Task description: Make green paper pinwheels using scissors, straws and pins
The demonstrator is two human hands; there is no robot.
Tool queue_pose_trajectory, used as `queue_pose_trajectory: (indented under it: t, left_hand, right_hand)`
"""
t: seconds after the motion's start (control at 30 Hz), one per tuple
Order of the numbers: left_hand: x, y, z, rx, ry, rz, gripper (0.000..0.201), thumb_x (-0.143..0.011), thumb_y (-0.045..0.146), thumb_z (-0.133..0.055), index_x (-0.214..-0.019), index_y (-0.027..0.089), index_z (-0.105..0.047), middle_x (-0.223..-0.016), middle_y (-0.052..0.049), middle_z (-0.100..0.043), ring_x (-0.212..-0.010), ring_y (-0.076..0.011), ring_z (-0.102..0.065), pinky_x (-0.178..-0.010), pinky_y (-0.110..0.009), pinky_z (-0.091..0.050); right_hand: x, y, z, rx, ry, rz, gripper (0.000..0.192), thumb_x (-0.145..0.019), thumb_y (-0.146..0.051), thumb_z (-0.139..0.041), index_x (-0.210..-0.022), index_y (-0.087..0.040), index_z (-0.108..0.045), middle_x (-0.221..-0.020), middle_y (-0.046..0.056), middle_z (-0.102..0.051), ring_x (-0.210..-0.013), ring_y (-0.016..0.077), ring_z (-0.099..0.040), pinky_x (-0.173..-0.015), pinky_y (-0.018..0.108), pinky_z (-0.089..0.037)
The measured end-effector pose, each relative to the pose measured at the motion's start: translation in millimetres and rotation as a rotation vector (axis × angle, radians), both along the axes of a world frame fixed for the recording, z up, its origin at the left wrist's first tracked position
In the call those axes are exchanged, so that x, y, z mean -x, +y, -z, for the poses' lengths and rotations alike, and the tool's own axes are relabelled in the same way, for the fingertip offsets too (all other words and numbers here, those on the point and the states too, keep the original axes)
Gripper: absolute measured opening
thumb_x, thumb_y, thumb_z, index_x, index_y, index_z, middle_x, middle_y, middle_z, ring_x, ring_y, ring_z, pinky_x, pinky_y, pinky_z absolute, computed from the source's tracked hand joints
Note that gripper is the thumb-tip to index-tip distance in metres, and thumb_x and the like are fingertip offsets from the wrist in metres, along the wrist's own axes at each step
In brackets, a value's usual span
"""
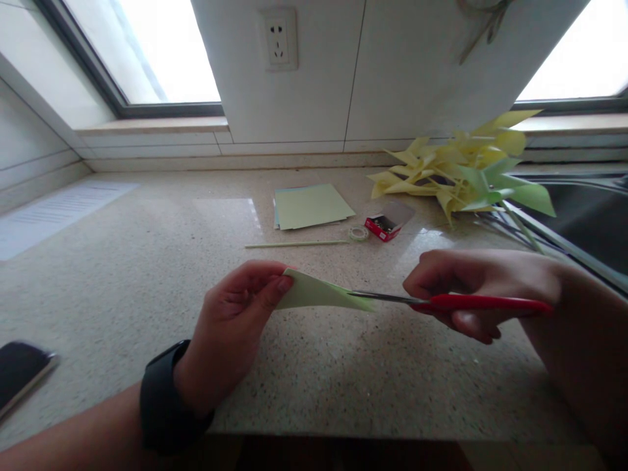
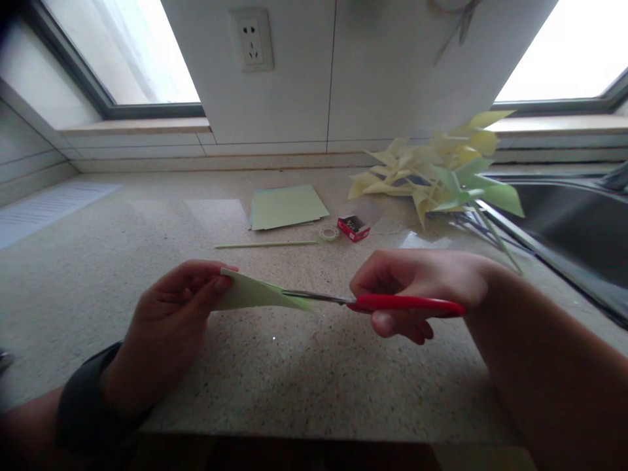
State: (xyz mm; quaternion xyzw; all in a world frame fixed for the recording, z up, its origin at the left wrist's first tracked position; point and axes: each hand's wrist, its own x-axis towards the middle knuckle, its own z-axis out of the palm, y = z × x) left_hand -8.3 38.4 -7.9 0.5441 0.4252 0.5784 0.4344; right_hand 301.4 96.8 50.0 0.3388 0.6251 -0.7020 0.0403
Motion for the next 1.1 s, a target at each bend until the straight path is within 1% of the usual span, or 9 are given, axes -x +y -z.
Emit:
queue_pose_trajectory:
  t: [0.13, 0.23, 0.37, 0.47, 0.63, 0.9, 1.1]
  left_hand:
    - [1, 0, 1.2, -0.001, 0.023, -0.028, 0.005, -0.086, 0.028, -0.076, -0.089, 0.025, -0.076, -0.083, 0.001, -0.077, -0.075, -0.0142, -0.069, -0.068, -0.024, -0.055]
    - [2, 0, 1.5, -0.008, 0.022, -0.03, 0.005, -0.087, 0.03, -0.076, -0.09, 0.025, -0.075, -0.084, 0.001, -0.076, -0.075, -0.0138, -0.068, -0.068, -0.023, -0.054]
    - [3, 2, 3.1, -0.014, -0.014, -0.033, 0.005, -0.087, 0.031, -0.076, -0.089, 0.026, -0.075, -0.08, 0.003, -0.075, -0.072, -0.0115, -0.065, -0.066, -0.02, -0.052]
    - [4, 3, 5.3, -0.015, -0.059, -0.033, 0.005, -0.087, 0.03, -0.077, -0.09, 0.027, -0.076, -0.079, 0.004, -0.074, -0.071, -0.0092, -0.063, -0.065, -0.016, -0.05]
    - [4, 4, 5.4, 0.01, -0.14, -0.017, 0.004, -0.085, 0.028, -0.079, -0.088, 0.028, -0.077, -0.078, 0.006, -0.075, -0.069, -0.0059, -0.062, -0.062, -0.011, -0.048]
    - [3, 3, 4.6, 0.011, -0.143, -0.013, 0.006, -0.084, 0.028, -0.081, -0.088, 0.027, -0.077, -0.079, 0.005, -0.075, -0.071, -0.007, -0.063, -0.064, -0.013, -0.05]
    - [4, 3, 4.3, 0.018, -0.155, -0.024, 0.007, -0.084, 0.029, -0.081, -0.088, 0.027, -0.076, -0.078, 0.006, -0.074, -0.071, -0.0065, -0.062, -0.065, -0.012, -0.049]
  right_hand:
    - [-2, 2, 2.3, -0.002, -0.006, -0.017, 0.044, -0.076, -0.055, -0.08, -0.072, -0.016, -0.059, -0.051, -0.003, -0.058, -0.04, 0.006, -0.051, -0.04, 0.014, -0.042]
    - [-4, 3, 1.4, -0.007, -0.007, -0.035, 0.042, -0.078, -0.053, -0.078, -0.073, -0.016, -0.06, -0.052, -0.003, -0.059, -0.041, 0.0064, -0.052, -0.041, 0.014, -0.043]
    - [-11, 4, -1.9, -0.023, -0.004, -0.007, 0.044, -0.077, -0.054, -0.079, -0.073, -0.015, -0.059, -0.054, -0.002, -0.06, -0.042, 0.0059, -0.053, -0.042, 0.014, -0.045]
    - [-16, 7, -2.0, -0.045, 0.02, -0.03, 0.045, -0.077, -0.055, -0.079, -0.075, -0.014, -0.061, -0.054, -0.002, -0.061, -0.044, 0.0066, -0.055, -0.041, 0.014, -0.046]
    - [-16, 9, -2.7, -0.046, -0.069, -0.039, 0.046, -0.077, -0.056, -0.078, -0.074, -0.013, -0.061, -0.057, -0.001, -0.062, -0.044, 0.0055, -0.056, -0.042, 0.012, -0.047]
    - [-9, 6, -3.3, -0.044, -0.102, 0.0, 0.051, -0.072, -0.059, -0.08, -0.073, -0.013, -0.06, -0.054, -0.001, -0.061, -0.043, 0.0057, -0.055, -0.041, 0.012, -0.045]
    - [-15, 4, -9.3, -0.086, -0.079, -0.002, 0.05, -0.075, -0.06, -0.077, -0.07, -0.013, -0.059, -0.053, -0.001, -0.06, -0.044, 0.0057, -0.054, -0.041, 0.012, -0.044]
